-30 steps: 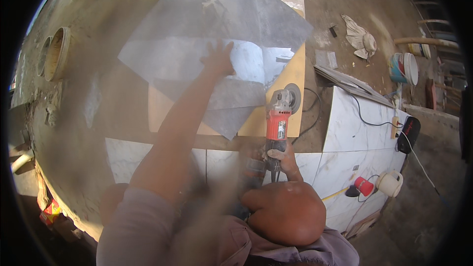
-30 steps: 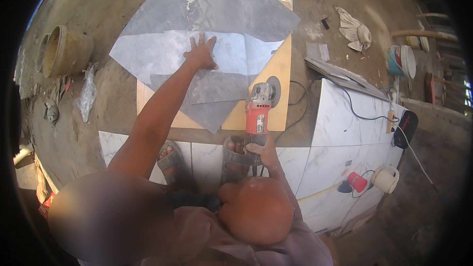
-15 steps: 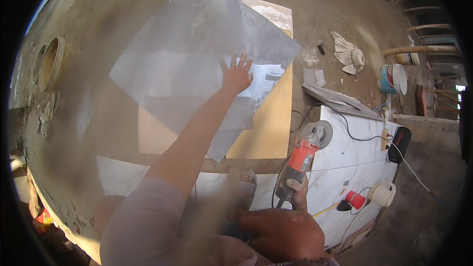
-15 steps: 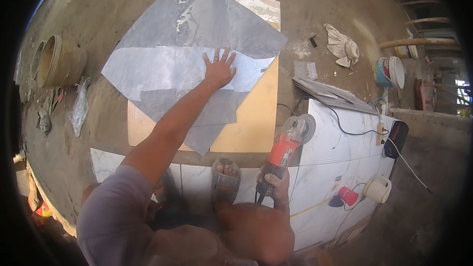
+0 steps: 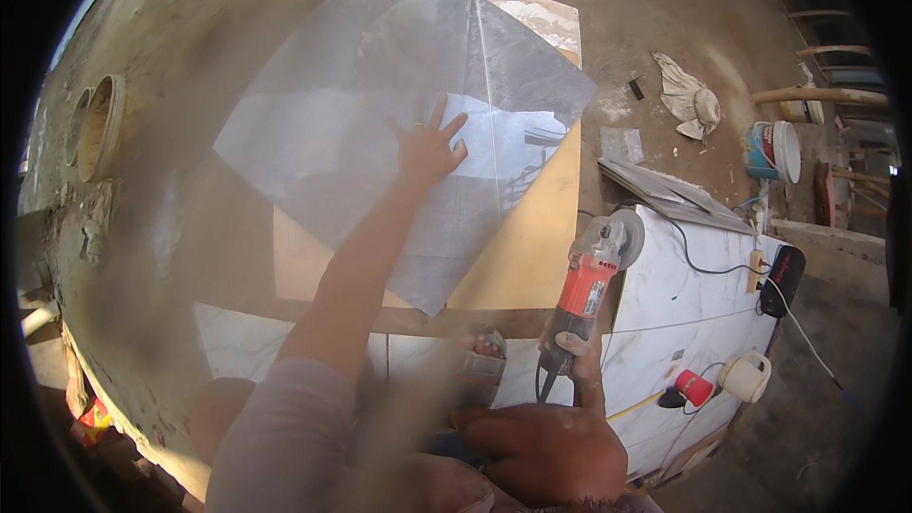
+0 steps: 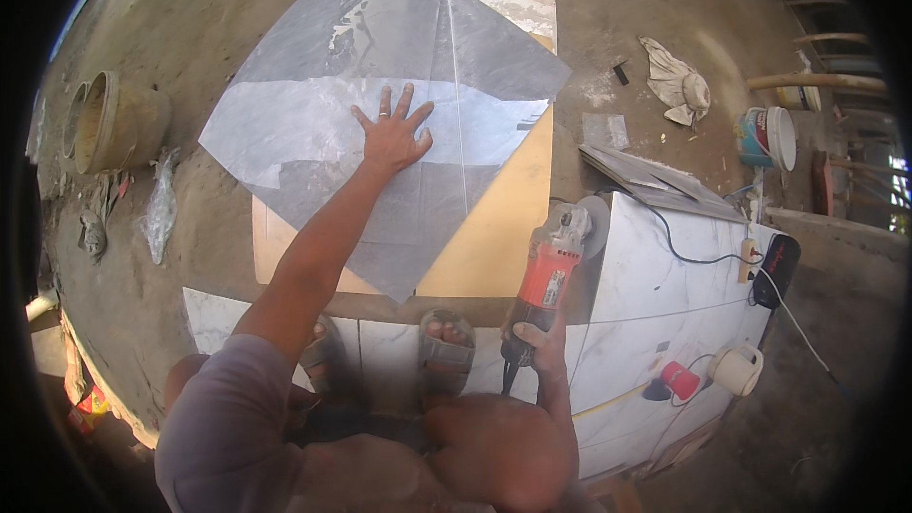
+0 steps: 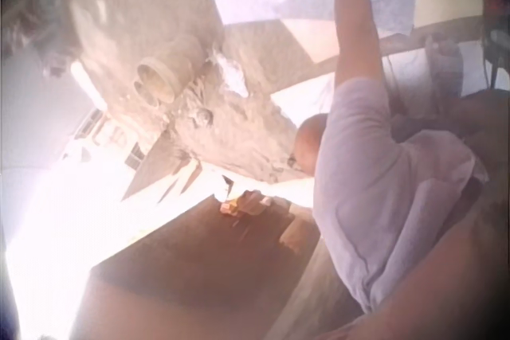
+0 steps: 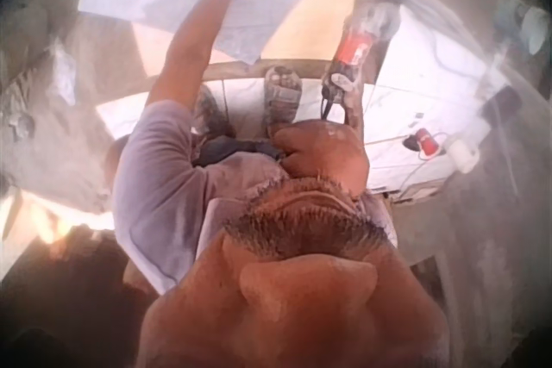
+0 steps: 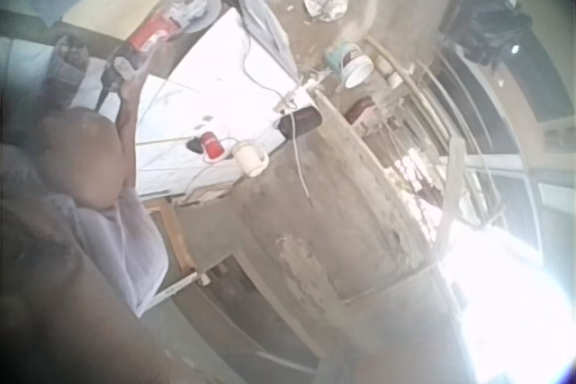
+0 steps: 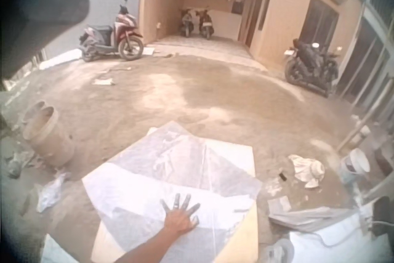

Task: The person measures a tile using a measuring tape, marks a line, and then cuts a smaller square out of a corner of the tile using an angle grinder.

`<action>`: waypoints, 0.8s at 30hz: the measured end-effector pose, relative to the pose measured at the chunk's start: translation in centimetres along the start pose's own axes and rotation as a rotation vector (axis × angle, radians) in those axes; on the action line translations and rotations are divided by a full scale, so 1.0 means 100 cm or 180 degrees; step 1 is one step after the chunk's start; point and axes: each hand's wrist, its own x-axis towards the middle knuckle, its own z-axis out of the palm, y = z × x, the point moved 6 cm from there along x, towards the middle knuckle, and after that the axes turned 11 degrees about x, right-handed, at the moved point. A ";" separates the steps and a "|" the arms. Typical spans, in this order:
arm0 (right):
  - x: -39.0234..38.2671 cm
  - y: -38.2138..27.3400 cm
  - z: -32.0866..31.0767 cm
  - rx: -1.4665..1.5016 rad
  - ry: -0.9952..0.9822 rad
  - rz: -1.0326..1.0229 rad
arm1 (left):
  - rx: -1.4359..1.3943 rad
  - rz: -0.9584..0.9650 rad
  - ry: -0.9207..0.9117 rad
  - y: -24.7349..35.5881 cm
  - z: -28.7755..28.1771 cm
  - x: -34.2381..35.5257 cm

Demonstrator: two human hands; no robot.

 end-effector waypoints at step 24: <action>0.017 -0.007 0.016 0.0021 -0.0031 0.0075 | 0.0479 0.0828 0.0419 -0.019 -0.013 0.099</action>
